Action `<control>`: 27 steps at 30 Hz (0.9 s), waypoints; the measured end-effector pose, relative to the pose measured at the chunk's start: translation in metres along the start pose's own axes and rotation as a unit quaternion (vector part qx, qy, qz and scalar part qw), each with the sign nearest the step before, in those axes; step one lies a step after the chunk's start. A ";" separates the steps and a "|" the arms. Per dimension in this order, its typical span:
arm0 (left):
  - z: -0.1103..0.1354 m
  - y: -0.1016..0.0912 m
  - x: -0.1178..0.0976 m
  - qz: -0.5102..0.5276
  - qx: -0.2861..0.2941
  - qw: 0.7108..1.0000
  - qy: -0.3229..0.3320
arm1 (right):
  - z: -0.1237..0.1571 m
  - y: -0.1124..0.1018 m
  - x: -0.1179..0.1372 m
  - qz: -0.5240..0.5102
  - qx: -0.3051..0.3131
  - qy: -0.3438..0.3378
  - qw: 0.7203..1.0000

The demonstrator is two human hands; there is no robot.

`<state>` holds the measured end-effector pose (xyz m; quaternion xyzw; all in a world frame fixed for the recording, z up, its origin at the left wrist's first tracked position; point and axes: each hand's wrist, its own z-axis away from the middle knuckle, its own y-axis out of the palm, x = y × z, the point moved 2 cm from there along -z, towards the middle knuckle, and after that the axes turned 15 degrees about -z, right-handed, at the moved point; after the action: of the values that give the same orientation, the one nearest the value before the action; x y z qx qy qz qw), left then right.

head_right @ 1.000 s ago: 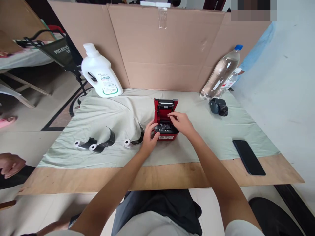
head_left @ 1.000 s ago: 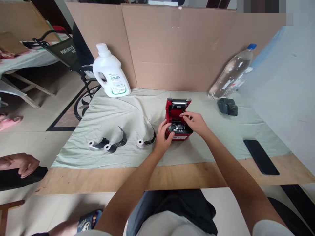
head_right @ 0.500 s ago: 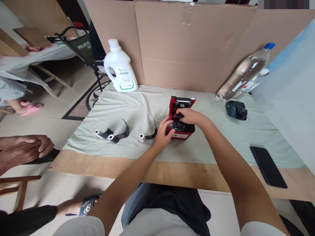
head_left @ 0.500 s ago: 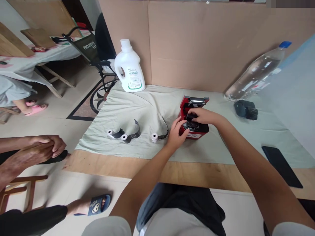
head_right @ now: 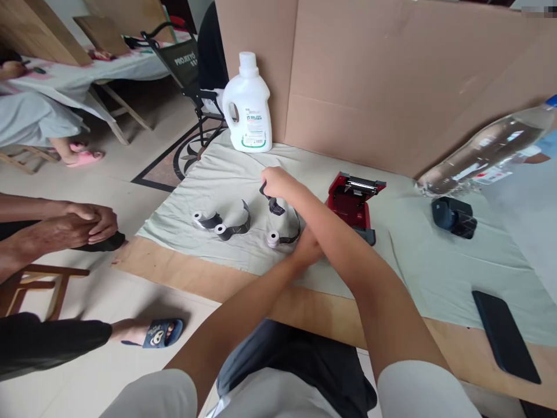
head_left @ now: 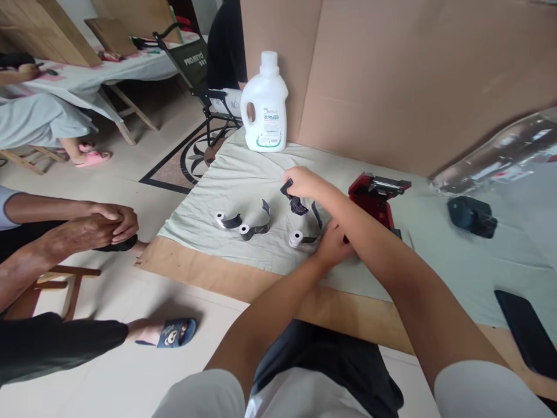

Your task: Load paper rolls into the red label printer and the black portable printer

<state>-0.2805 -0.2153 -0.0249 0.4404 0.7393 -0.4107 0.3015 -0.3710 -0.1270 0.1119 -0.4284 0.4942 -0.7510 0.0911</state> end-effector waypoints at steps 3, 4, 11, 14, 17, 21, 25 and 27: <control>0.000 0.000 0.004 0.008 0.008 1.000 0.006 | -0.027 0.039 0.000 0.083 0.073 0.045 0.993; 0.000 0.000 0.005 0.005 0.007 1.000 0.005 | -0.030 0.045 -0.001 0.097 0.089 0.052 0.990; 0.000 0.002 0.004 -0.030 0.027 0.999 -0.009 | -0.003 0.037 0.029 0.103 0.039 -0.070 0.991; -0.001 0.007 0.008 -0.047 0.028 0.998 -0.037 | 0.020 0.062 0.055 0.026 0.161 -0.229 0.960; -0.002 0.007 0.008 -0.064 0.041 0.995 -0.062 | 0.034 0.097 0.066 0.032 0.221 -0.292 0.930; -0.002 0.001 0.003 -0.079 0.043 0.993 -0.072 | 0.029 0.104 0.056 -0.083 0.195 -0.265 0.941; -0.001 -0.003 -0.001 -0.075 0.013 0.997 -0.031 | 0.037 0.063 0.024 -0.371 0.096 -0.185 0.905; 0.000 -0.003 -0.002 -0.058 -0.002 0.998 -0.010 | 0.058 0.039 0.000 -0.457 0.030 -0.149 0.876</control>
<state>-0.2823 -0.2171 -0.0220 0.3918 0.7616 -0.4302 0.2852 -0.3393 -0.1847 0.0880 -0.7107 0.2008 -0.6506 -0.1771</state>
